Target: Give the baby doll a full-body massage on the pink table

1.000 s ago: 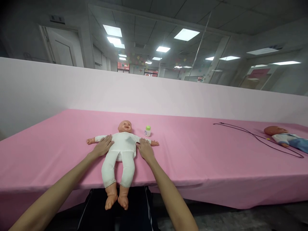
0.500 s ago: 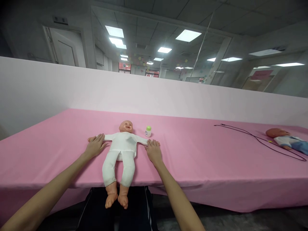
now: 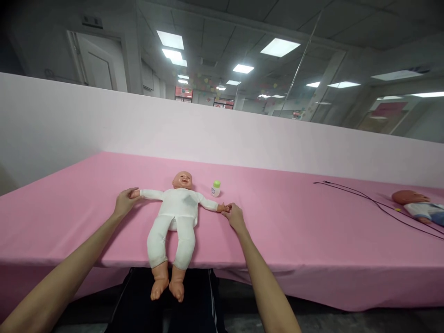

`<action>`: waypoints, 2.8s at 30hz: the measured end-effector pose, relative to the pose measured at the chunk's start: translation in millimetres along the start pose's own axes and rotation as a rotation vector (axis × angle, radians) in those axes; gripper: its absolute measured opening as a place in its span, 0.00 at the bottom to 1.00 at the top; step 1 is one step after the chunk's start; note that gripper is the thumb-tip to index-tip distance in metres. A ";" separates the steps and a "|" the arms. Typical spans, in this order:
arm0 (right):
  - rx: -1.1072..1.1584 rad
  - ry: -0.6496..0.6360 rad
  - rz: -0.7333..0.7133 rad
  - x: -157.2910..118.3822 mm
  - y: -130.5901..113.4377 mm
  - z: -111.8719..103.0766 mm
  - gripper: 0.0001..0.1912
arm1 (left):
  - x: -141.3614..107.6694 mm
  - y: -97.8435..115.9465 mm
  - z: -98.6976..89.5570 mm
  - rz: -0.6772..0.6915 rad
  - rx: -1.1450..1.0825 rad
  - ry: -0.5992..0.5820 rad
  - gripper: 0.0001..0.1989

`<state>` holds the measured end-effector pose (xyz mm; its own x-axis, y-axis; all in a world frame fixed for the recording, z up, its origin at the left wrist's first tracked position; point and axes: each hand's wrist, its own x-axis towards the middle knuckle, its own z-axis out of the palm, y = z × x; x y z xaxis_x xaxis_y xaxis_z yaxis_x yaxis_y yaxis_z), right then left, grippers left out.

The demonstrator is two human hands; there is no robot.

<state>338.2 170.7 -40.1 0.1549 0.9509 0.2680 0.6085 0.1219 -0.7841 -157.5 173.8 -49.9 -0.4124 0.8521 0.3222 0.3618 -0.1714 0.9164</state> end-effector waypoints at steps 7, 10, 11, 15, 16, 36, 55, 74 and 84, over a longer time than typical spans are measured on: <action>0.450 0.020 0.093 -1.2 -17.3 26.5 0.28 | -0.6 15.1 28.7 -0.205 -0.527 0.108 0.16; 0.536 0.023 0.129 0.7 -26.7 40.4 0.28 | -2.1 21.9 43.4 -0.234 -0.569 0.050 0.13; 0.549 0.025 0.135 0.7 -30.4 44.5 0.28 | -2.3 24.6 47.5 -0.248 -0.585 0.042 0.14; 0.562 0.038 0.079 -1.2 -50.4 52.7 0.26 | 2.9 35.4 51.5 -0.246 -0.667 0.001 0.17; 0.559 0.041 0.047 -1.1 -56.5 52.8 0.26 | 6.1 37.4 49.4 -0.227 -0.699 -0.019 0.19; 0.407 -0.156 0.241 85.7 -102.1 132.0 0.15 | 69.3 25.7 101.7 -0.387 -0.175 -0.282 0.20; 0.279 -0.646 -0.433 11.4 -87.3 33.6 0.16 | -5.5 38.9 9.3 0.467 -0.036 -0.700 0.18; 0.406 -0.354 0.008 66.8 -100.3 70.6 0.17 | 43.7 38.4 55.3 -0.065 -0.157 -0.373 0.26; 0.141 -0.960 -0.488 16.8 -90.6 23.1 0.19 | -9.9 25.0 3.9 0.924 0.259 -0.731 0.09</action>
<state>267.7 182.1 22.5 -0.7902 0.6091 0.0669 0.3350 0.5208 -0.7852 -141.1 163.0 -31.1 0.6315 0.5526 0.5439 0.4617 -0.8315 0.3088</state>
